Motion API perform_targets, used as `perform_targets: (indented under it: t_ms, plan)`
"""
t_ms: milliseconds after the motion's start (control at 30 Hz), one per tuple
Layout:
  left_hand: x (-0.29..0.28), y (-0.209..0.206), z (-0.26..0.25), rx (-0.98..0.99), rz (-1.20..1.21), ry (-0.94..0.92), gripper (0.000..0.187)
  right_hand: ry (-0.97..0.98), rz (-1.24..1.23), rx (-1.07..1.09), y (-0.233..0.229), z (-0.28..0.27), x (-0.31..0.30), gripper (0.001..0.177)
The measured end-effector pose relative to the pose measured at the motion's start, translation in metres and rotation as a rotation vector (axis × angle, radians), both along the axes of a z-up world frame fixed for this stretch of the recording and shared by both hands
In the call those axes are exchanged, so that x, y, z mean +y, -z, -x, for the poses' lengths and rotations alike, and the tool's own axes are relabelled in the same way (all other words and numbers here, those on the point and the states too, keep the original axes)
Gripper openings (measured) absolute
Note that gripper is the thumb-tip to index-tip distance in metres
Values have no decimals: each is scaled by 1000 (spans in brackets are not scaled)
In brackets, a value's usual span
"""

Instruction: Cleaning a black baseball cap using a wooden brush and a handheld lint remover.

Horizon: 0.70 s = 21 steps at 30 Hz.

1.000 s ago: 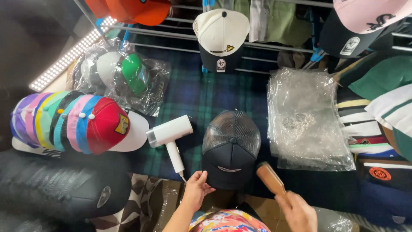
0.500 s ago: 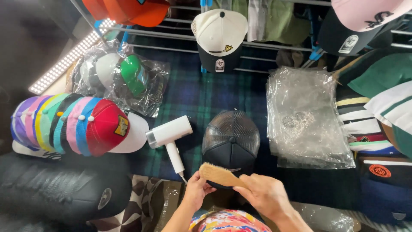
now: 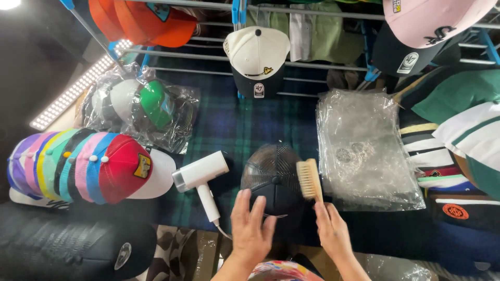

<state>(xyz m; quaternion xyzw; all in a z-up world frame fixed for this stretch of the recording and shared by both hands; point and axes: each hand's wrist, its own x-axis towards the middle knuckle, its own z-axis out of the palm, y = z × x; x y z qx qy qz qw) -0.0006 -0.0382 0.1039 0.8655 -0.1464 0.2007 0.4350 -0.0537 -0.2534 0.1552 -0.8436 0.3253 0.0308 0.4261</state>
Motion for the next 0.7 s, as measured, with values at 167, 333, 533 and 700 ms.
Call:
perform_targets:
  t_ms: [167, 333, 533, 700]
  plan:
    - [-22, 21, -14, -326, -300, 141, 49, 346, -205, 296, 28, 6, -12, 45]
    - [-22, 27, -16, -326, -269, 146, 50, 129, -156, 73, -53, -25, 12, 42]
    - [-23, 33, -21, -377, -246, 144, 47, 19, -104, 394, -49, -80, -19, 72]
    - [-23, 29, -29, -389, -239, 149, 52, -107, 81, 396, 42, -25, -51, 50]
